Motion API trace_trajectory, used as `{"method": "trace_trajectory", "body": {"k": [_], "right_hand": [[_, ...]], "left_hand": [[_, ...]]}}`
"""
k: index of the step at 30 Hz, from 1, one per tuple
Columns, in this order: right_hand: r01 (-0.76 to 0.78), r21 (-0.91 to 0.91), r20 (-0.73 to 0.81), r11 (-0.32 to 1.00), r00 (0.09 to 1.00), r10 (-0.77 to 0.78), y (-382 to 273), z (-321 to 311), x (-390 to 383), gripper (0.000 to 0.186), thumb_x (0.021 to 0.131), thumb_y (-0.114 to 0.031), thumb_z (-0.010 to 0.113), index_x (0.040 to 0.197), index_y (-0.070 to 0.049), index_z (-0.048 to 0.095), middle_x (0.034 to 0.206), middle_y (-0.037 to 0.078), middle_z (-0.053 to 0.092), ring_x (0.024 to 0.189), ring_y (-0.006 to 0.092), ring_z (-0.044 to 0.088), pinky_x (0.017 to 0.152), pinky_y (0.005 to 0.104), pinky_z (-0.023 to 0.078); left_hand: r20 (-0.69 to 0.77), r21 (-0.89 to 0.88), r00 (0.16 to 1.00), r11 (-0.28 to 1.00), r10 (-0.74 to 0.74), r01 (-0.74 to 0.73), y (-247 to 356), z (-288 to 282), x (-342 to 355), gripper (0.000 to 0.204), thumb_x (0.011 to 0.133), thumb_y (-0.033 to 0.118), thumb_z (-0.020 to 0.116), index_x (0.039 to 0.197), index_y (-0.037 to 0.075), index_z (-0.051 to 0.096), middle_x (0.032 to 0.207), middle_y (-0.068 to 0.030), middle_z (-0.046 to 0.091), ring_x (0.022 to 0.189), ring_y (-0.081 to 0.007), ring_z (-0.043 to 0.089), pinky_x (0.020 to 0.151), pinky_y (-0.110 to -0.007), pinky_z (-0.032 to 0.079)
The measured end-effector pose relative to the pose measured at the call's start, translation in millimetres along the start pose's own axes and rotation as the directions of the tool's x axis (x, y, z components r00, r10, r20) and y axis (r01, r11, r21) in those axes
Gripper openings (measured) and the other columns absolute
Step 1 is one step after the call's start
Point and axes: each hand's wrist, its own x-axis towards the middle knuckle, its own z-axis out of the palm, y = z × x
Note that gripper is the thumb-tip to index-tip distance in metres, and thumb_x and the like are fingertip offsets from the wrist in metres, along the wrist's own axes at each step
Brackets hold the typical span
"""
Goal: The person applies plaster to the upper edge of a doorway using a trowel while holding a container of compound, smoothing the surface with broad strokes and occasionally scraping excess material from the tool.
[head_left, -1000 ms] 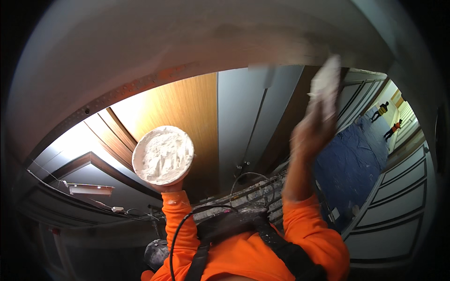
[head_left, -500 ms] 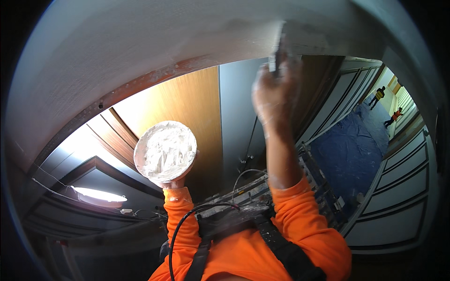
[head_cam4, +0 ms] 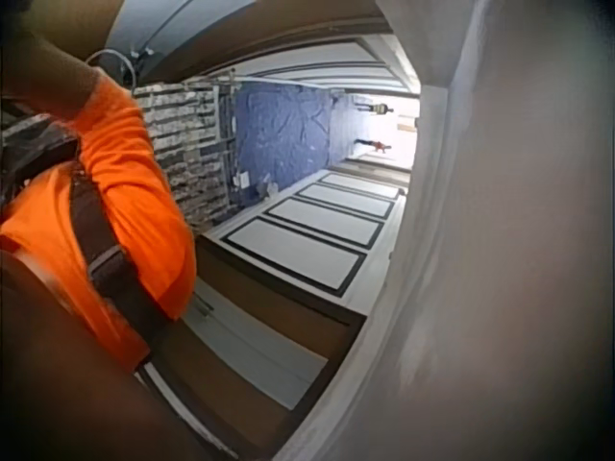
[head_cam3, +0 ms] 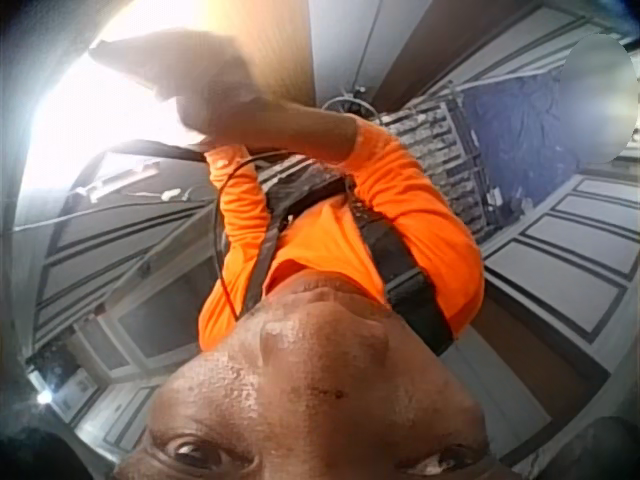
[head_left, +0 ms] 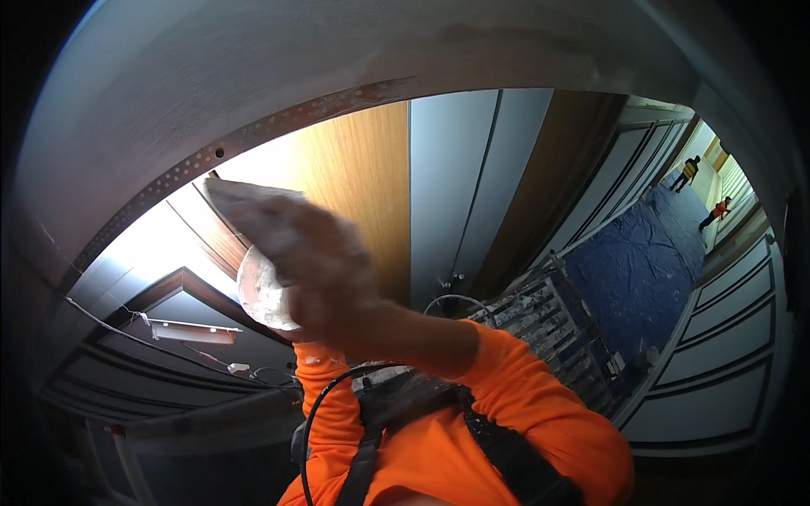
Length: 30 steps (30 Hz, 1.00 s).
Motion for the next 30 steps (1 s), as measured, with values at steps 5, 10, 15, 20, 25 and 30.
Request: {"method": "trace_trajectory", "body": {"k": [5, 10, 15, 20, 25, 30], "right_hand": [[-0.602, 0.379, -0.544, 0.702, 0.469, 0.696, 106.3, -123.0, -30.4, 0.047, 0.091, -0.015, 0.055, 0.132, 0.004, 0.044, 0.124, 0.018, 0.055, 0.107, 0.0226, 0.056, 0.092, 0.0347, 0.046], [-0.053, 0.561, -0.707, 0.826, 0.489, 0.511, 208.9, -172.4, -12.2, 0.06, 0.08, 0.0, 0.06, 0.135, 0.005, 0.037, 0.126, 0.02, 0.049, 0.112, 0.0315, 0.054, 0.098, 0.0404, 0.047], [-0.11, 0.579, -0.693, 0.808, 0.456, 0.559, 187.6, -114.2, -11.0, 0.056, 0.075, -0.005, 0.065, 0.126, 0.003, 0.042, 0.12, 0.018, 0.05, 0.109, 0.0286, 0.055, 0.099, 0.0387, 0.045], [-0.234, 0.593, -0.499, 0.771, 0.645, 0.579, 100.8, -9.3, -22.1, 0.031, 0.084, -0.004, 0.054, 0.115, -0.001, 0.053, 0.107, 0.01, 0.056, 0.102, 0.0186, 0.055, 0.089, 0.0325, 0.046], [-0.248, 0.634, -0.029, 0.733, 0.939, 0.343, 51.3, 45.0, 0.2, 0.038, 0.08, 0.01, 0.045, 0.115, 0.001, 0.057, 0.112, 0.011, 0.06, 0.109, 0.0184, 0.058, 0.095, 0.0295, 0.044], [-0.582, 0.408, 0.54, 0.704, 0.775, 0.328, 55.6, -45.9, -1.1, 0.038, 0.079, 0.009, 0.047, 0.115, 0.002, 0.058, 0.112, 0.012, 0.064, 0.105, 0.0196, 0.061, 0.092, 0.0323, 0.049]], "left_hand": [[0.076, -0.071, 0.96, 0.959, -0.268, 0.273, 9.2, -3.3, -7.4, 0.087, 0.083, 0.074, 0.032, 0.148, 0.016, 0.026, 0.153, -0.0099, 0.028, 0.139, -0.0367, 0.027, 0.108, -0.061, 0.029], [0.165, -0.042, 0.934, 0.944, -0.317, 0.327, 6.3, -19.3, -2.7, 0.088, 0.084, 0.074, 0.032, 0.148, 0.016, 0.022, 0.152, -0.0109, 0.028, 0.139, -0.0354, 0.028, 0.109, -0.057, 0.029], [0.162, 0.078, 0.964, 0.976, -0.212, 0.201, 5.9, -21.0, 2.7, 0.092, 0.08, 0.072, 0.044, 0.148, 0.015, 0.023, 0.151, -0.0105, 0.031, 0.137, -0.0329, 0.031, 0.11, -0.054, 0.029], [0.434, -0.069, 0.875, 0.961, -0.212, 0.267, 12.2, -15.4, 1.0, 0.085, 0.086, 0.067, 0.042, 0.148, 0.014, 0.021, 0.15, -0.0122, 0.03, 0.137, -0.034, 0.031, 0.11, -0.053, 0.03], [0.131, 0.385, 0.98, 0.904, 0.147, -0.188, 16.8, 1.0, -5.3, 0.072, 0.094, 0.052, 0.039, 0.144, 0.003, 0.024, 0.147, -0.0198, 0.033, 0.132, -0.0379, 0.038, 0.107, -0.051, 0.036], [0.111, -0.115, 0.993, 0.993, -0.026, 0.039, 0.6, -15.7, -16.6, 0.07, 0.091, 0.055, 0.039, 0.145, 0.01, 0.029, 0.144, -0.0168, 0.039, 0.128, -0.0348, 0.043, 0.104, -0.053, 0.039]]}}
